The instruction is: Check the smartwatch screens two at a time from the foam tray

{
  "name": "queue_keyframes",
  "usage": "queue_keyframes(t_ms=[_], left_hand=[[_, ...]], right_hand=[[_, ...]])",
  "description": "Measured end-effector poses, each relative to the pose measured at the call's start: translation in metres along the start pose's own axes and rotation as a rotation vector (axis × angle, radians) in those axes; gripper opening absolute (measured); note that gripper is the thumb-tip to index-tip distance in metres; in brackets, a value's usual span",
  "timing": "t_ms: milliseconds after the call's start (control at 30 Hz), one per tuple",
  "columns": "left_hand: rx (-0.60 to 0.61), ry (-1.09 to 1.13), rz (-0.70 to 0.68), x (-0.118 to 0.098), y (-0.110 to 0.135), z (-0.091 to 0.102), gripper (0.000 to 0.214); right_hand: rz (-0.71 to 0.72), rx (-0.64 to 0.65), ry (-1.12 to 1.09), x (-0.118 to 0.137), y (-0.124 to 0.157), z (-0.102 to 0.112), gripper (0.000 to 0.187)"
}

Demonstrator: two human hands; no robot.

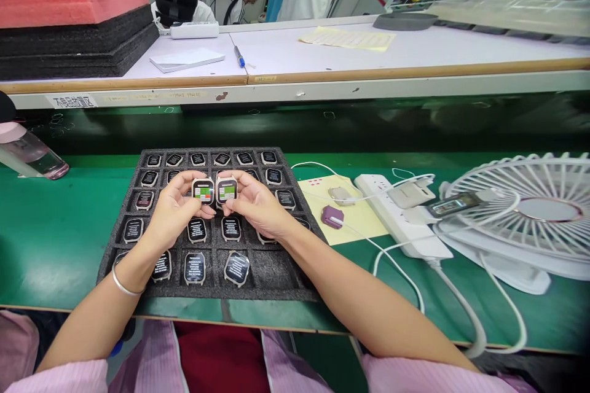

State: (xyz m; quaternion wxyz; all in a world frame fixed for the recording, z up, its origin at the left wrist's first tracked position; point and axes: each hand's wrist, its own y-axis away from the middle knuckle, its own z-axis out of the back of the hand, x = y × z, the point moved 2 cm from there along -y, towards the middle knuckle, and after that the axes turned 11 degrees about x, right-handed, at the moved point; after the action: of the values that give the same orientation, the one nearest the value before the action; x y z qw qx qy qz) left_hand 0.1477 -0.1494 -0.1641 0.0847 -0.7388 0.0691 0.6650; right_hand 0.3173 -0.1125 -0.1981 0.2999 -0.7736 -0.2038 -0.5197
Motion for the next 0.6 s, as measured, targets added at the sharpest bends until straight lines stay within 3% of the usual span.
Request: queue_keyframes(t_ms=[100,267,600], left_hand=[[0.004,-0.005,0.008,0.0009,-0.0007,-0.0005,0.042],[0.024,0.040,0.053,0.0027,-0.0009,0.0012,0.034],[0.059,0.049,0.034,0.0024,0.0008,0.0011,0.033]], right_hand=[[0.006,-0.032,0.010,-0.0004,-0.0009,-0.0003,0.046],[-0.039,-0.100,-0.069,0.0000,-0.0020,-0.0014,0.028],[-0.034,-0.098,-0.069,0.0001,-0.0013,-0.0017,0.037]])
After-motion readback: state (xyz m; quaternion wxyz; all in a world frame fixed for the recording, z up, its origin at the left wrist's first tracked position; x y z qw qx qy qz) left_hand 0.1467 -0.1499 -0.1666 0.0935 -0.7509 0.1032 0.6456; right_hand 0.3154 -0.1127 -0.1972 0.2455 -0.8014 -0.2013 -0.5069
